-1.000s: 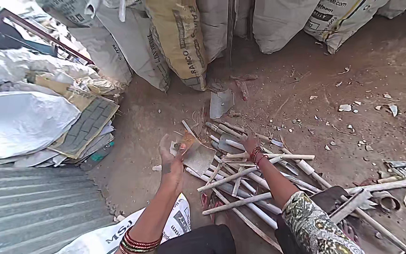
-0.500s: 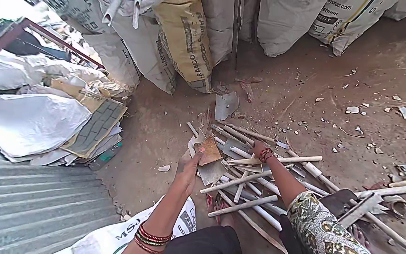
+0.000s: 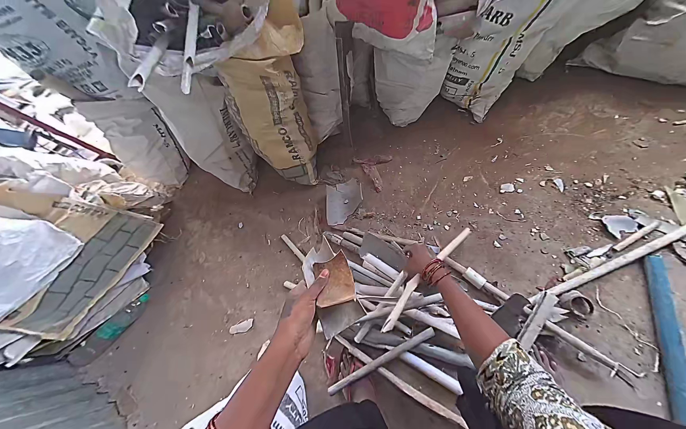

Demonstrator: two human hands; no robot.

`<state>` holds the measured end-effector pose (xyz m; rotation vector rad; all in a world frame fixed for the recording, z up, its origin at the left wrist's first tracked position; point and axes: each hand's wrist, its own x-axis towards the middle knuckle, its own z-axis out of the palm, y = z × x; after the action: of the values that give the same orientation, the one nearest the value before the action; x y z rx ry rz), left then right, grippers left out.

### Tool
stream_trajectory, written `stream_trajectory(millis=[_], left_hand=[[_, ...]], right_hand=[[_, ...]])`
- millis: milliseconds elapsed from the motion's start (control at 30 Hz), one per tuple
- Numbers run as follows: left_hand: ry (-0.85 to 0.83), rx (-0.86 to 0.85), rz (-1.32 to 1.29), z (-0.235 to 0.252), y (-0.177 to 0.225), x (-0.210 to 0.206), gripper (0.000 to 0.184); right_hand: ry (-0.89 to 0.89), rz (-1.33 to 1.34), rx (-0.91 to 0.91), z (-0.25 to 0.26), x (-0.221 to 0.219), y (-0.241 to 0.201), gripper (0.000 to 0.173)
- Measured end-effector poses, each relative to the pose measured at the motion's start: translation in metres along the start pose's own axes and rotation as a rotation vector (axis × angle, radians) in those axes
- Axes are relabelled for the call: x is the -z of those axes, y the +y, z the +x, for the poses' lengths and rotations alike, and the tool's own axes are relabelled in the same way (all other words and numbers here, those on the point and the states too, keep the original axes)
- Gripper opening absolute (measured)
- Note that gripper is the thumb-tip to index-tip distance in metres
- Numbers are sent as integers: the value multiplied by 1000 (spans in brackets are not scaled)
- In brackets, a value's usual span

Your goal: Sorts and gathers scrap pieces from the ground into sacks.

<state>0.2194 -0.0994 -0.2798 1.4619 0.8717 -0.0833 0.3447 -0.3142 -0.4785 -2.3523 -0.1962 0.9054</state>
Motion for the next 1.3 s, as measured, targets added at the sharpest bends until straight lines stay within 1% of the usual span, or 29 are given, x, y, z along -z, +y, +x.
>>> stream_trajectory(millis=[33,100,167,233,300,333,400,433,467,567,633,700,733,767,800,833,867,900,933,967,1000,1033,1100,1133,1167,1200,1233,1267,1300], left_hand=[[-42,7,3,-4,-1,-4,33],[-111,-28,7,-11,-1,-11,32],[-136,-76,-23,-19,5,-17,29],[-189,-133,-82,-32,15,-20,27],[-304,-211,-119,-50,24,-23,21],[-393,-263,-111,-62,28,-25,18],[-552,-443,-56,-87,34,-30,19],[-590,-550,-16,-100,36,-31,20],[-605,-660,-10,-114,34,-32,20],[-578,-893,-185,-139,30,-27,15],[-429,-948,-210,-161,30,-8,13],[-218,-994,-109,-194,37,19,13],[-120,-1005,-31,-217,43,37,11],[-36,-1005,58,-246,50,58,13],[49,-990,141,-277,58,81,15],[140,-966,218,-308,65,106,17],[212,-921,302,-339,73,135,20],[255,-858,385,-368,80,166,23],[266,-777,454,-394,87,199,23],[259,-656,526,-415,98,230,20],[254,-485,628,-430,114,258,15],[264,-282,760,-441,125,282,15],[289,166,1024,-444,125,316,18],[309,376,1107,-435,115,329,23],[335,534,1153,-422,99,341,30],[356,636,1179,-408,80,350,33],[377,673,1167,-393,63,360,34],[381,655,1122,-377,45,372,34],[375,601,1044,-363,30,381,32]], right_hand=[[48,44,27,-14,10,2,34],[200,159,117,-47,26,5,34],[428,314,279,-81,31,6,32],[678,534,460,-112,34,0,30],[829,688,561,-146,47,-18,30],[886,717,622,-162,55,-29,30],[941,689,776,-191,67,-52,30],[933,659,855,-206,69,-66,28],[886,649,927,-221,67,-80,29],[629,725,1072,-263,61,-114,28],[470,681,1164,-279,63,-128,27],[324,562,1270,-295,67,-143,32],[246,502,1267,-311,67,-155,37],[153,455,1236,-327,65,-164,46],[59,431,1230,-334,63,-169,61],[-41,435,1250,-329,62,-171,67],[-113,452,1281,-317,61,-170,71],[-164,470,1297,-300,61,-168,75],[-170,464,1283,-287,62,-166,74],[-156,448,1247,-279,63,-165,70],[-131,436,1206,-275,65,-165,65],[-111,434,1176,-272,69,-165,61],[-109,467,1163,-268,76,-161,54],[-114,500,1162,-267,79,-157,52],[-117,536,1157,-265,83,-154,51],[-116,566,1149,-264,86,-151,49],[-103,590,1133,-263,88,-149,47],[-89,610,1109,-263,90,-147,46],[-69,633,1085,-263,92,-146,44]])
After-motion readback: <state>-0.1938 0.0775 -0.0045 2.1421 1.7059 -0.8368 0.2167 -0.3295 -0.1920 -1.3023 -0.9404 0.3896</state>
